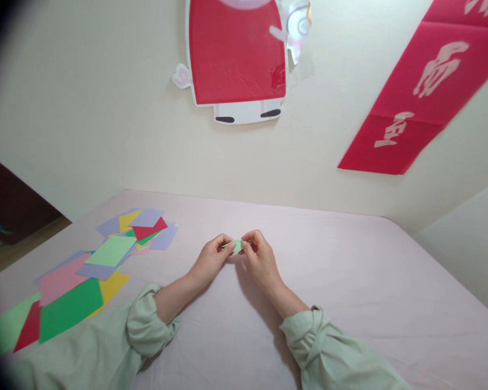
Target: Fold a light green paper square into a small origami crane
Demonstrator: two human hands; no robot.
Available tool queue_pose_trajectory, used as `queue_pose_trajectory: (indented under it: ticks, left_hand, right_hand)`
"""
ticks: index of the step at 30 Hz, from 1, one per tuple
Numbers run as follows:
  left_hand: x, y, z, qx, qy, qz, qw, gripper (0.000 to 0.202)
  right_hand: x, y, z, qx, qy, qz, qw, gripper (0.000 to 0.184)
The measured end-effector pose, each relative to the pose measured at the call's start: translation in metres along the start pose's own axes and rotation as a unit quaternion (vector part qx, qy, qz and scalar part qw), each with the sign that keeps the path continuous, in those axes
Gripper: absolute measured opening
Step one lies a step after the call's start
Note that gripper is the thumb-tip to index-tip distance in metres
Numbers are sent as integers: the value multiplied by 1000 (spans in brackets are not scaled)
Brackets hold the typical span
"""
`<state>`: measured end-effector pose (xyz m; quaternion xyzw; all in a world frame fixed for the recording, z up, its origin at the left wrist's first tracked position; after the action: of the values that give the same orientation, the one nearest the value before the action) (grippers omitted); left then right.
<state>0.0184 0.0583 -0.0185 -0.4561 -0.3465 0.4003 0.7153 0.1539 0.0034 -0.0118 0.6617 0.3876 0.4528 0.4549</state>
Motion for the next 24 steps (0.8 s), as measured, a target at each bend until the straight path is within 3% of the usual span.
queue_pose_trajectory:
  ticks: [8,14,19,24]
  left_hand:
    - [0,-4,3,0,23,7,1000,24]
    - [1,-3,3,-25,21,18,999,27]
    - [2,-3,3,-63,-21,-13,998,25]
    - [3,0,0,-44,-2,-1,999,18]
  right_hand:
    - [-1,-1,-1,-33,34,-53,997,22]
    - [0,1,0,-24,6,-48,999,23]
    - [2,3,2,-20,-20,-38,999,23]
    - [1,3,2,-17,-25,-38,999,24]
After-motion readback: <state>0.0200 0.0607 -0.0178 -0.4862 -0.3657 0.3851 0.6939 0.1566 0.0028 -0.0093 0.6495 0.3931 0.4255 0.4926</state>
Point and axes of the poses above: each hand's wrist, its own x-axis towards the middle knuckle, its own z-axis out of the back of the hand, y = z × x, the point moved 2 cm from there along x, towards the middle knuckle, and after that the axes turned 15 degrees about x, right-handed, at the moved point
